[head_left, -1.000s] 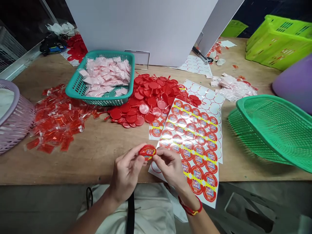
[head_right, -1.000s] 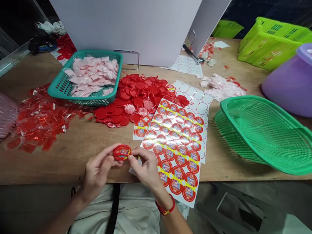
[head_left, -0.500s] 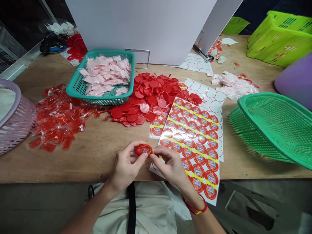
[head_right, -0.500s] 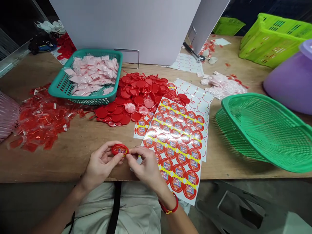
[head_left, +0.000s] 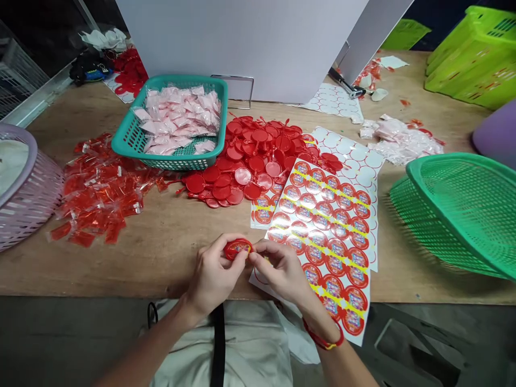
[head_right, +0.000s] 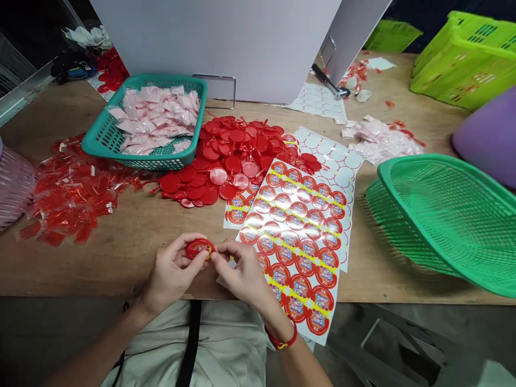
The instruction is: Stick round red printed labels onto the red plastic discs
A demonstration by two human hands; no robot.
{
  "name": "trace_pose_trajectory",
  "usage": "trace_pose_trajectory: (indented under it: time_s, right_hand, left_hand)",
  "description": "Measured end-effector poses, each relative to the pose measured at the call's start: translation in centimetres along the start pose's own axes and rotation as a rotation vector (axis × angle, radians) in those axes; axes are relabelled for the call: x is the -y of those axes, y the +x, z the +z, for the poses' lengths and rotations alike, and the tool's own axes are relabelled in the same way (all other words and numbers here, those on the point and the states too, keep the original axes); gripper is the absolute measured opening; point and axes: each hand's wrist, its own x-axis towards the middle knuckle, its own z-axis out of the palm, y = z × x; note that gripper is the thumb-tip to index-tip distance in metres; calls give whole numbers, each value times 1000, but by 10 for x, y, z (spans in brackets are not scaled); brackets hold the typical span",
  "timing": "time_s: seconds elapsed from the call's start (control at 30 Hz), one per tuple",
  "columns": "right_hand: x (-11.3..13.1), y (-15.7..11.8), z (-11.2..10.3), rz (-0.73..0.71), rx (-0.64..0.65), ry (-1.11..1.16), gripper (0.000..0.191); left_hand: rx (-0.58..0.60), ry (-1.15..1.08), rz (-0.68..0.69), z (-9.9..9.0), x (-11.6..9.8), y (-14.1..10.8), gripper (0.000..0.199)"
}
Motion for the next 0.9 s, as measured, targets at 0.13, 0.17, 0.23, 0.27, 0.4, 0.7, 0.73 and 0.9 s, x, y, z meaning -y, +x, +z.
trace_pose_trajectory:
  time_s: [0.13, 0.17, 0.23, 0.27, 0.4, 0.7, 0.73, 0.9]
  right_hand:
    - [11, -1, -9, 15, 97, 80, 16]
    - [13, -1, -12, -12, 123, 81, 15]
    - [15, -2, -15, -81, 160, 92, 14]
    - [16, -2, -16, -114, 165, 96, 14]
    - [17, -2, -15, -195, 166, 77, 14]
    - [19, -1, -12, -323, 168, 85, 16]
    - [19, -1, -12, -335, 163, 89, 16]
    - [14, -2, -11, -359, 114, 78, 16]
  left_hand:
    - [185, -149, -100, -17, -20, 0, 24]
    - [242, -137, -92, -22, -26, -1, 24]
    - [321, -71, -50, -30, -36, -2, 26]
    - [327, -25, -19, -32, -39, -2, 26]
    - [196, 137, 129, -29, -38, -3, 20]
    - [114, 225, 239, -24, -33, -6, 10]
    - [126, 222, 252, -25, -33, -6, 10]
    - [304, 261, 290, -37, -39, -6, 26]
